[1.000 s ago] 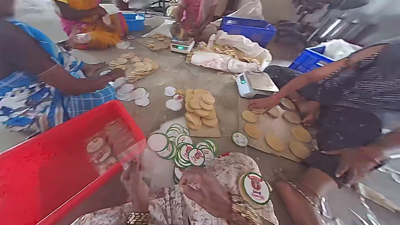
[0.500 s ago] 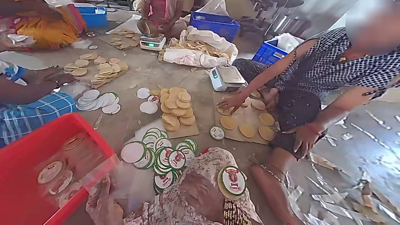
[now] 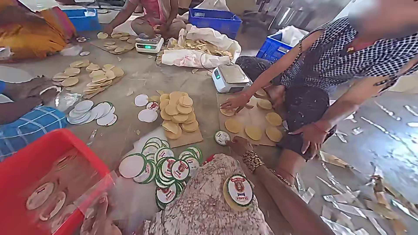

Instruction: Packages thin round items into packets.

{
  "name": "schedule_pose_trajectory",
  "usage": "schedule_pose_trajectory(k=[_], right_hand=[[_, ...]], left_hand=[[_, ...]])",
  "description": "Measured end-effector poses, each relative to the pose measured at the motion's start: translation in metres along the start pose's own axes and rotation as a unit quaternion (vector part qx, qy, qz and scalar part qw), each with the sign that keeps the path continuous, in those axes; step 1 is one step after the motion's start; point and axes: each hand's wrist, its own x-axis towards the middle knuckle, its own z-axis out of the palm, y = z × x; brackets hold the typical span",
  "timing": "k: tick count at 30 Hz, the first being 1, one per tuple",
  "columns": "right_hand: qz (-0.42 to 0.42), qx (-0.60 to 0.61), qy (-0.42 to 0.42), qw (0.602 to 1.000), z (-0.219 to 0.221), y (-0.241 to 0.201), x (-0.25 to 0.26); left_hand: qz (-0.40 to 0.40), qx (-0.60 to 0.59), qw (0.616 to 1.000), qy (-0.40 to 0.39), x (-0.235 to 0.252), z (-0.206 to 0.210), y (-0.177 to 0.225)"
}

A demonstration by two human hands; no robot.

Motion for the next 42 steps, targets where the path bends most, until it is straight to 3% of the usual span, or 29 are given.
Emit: schedule_pose_trajectory(k=[3,5,10,15,18,21,24,30,33,37,39,42], right_hand=[[-0.004,-0.010,0.025,1.000,0.010,0.000,0.017],[-0.059,-0.025,0.041,0.997,0.009,-0.013,0.018],[-0.195,-0.008,-0.028,0.980,0.000,-0.094,-0.017],[-0.412,-0.019,-0.109,0.904,0.066,-0.183,-0.072],[-0.484,-0.086,-0.179,0.852,0.117,-0.241,-0.109],[-0.497,-0.142,-0.188,0.835,0.173,-0.288,-0.132],[-0.489,-0.203,-0.159,0.833,0.215,-0.307,-0.137],[-0.436,-0.241,-0.178,0.849,0.209,-0.320,-0.152],[-0.381,-0.166,-0.152,0.897,0.201,-0.318,-0.135],[-0.351,0.115,-0.099,0.924,0.182,-0.291,-0.107],[-0.308,0.255,-0.095,0.912,0.168,-0.279,-0.104],[-0.237,0.453,-0.145,0.847,0.130,-0.256,-0.119]], left_hand=[[-0.013,0.004,1.000,0.016,-0.001,0.002,-0.001],[-0.024,0.005,0.999,0.042,-0.002,0.005,0.001],[-0.017,0.006,0.997,0.072,0.003,0.008,0.002],[-0.019,-0.029,0.996,0.082,0.004,0.008,0.006],[-0.021,-0.042,0.996,0.076,0.004,0.005,0.008],[-0.027,-0.060,0.994,0.084,0.006,0.004,0.009],[-0.043,-0.077,0.991,0.101,0.007,0.006,0.011],[-0.062,-0.112,0.985,0.117,0.009,0.010,0.014],[-0.076,-0.123,0.982,0.125,0.011,0.011,0.016],[-0.068,-0.132,0.982,0.115,0.009,0.009,0.015],[-0.056,-0.132,0.984,0.107,0.009,0.008,0.013],[-0.054,-0.121,0.986,0.105,0.008,0.009,0.015]])
